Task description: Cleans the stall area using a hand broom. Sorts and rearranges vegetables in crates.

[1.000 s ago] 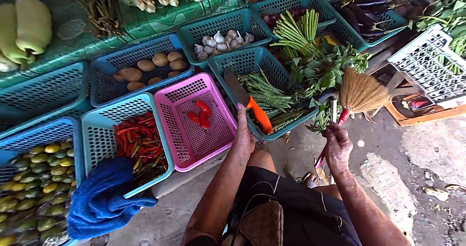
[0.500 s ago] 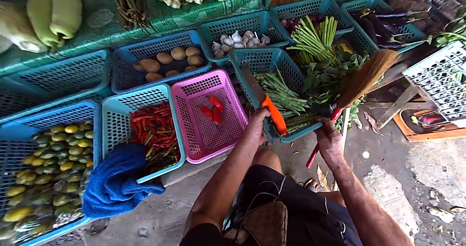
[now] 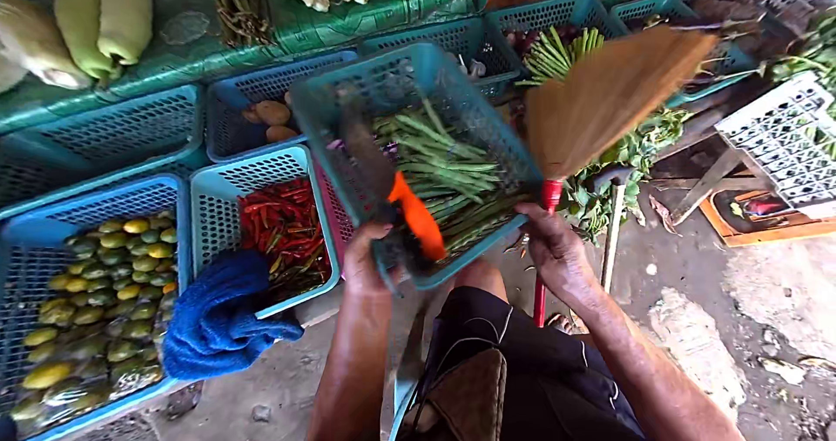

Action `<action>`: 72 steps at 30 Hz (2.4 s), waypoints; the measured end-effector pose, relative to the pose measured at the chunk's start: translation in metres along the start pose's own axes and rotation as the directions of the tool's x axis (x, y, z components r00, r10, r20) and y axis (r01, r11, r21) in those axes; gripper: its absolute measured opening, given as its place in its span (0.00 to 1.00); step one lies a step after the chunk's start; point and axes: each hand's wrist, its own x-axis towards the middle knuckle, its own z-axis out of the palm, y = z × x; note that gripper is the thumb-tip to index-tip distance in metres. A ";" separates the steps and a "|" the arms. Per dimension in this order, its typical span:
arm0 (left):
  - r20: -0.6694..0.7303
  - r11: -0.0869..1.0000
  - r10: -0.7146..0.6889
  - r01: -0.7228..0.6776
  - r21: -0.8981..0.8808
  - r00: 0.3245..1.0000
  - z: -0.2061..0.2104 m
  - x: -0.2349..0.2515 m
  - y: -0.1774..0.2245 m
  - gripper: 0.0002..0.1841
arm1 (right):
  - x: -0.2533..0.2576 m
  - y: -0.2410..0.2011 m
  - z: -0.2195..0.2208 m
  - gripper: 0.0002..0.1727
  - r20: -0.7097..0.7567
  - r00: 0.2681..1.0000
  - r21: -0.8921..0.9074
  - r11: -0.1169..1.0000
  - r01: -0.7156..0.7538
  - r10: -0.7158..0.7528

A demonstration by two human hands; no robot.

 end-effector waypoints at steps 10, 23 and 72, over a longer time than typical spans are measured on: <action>-0.190 0.990 0.139 -0.133 0.047 0.972 -0.050 -0.022 0.015 0.13 | -0.026 0.024 -0.015 0.24 0.203 0.912 0.089 0.920 -0.380 0.357; -0.443 0.829 0.468 -0.208 0.518 0.765 -0.044 -0.034 0.029 0.27 | 0.012 0.012 0.008 0.33 0.107 0.920 -0.173 0.918 -0.356 0.377; 0.348 -0.105 -0.766 -0.639 0.762 0.541 0.017 -0.013 -0.166 0.31 | -0.027 0.048 -0.010 0.26 -0.078 0.828 -0.116 0.819 -0.561 0.556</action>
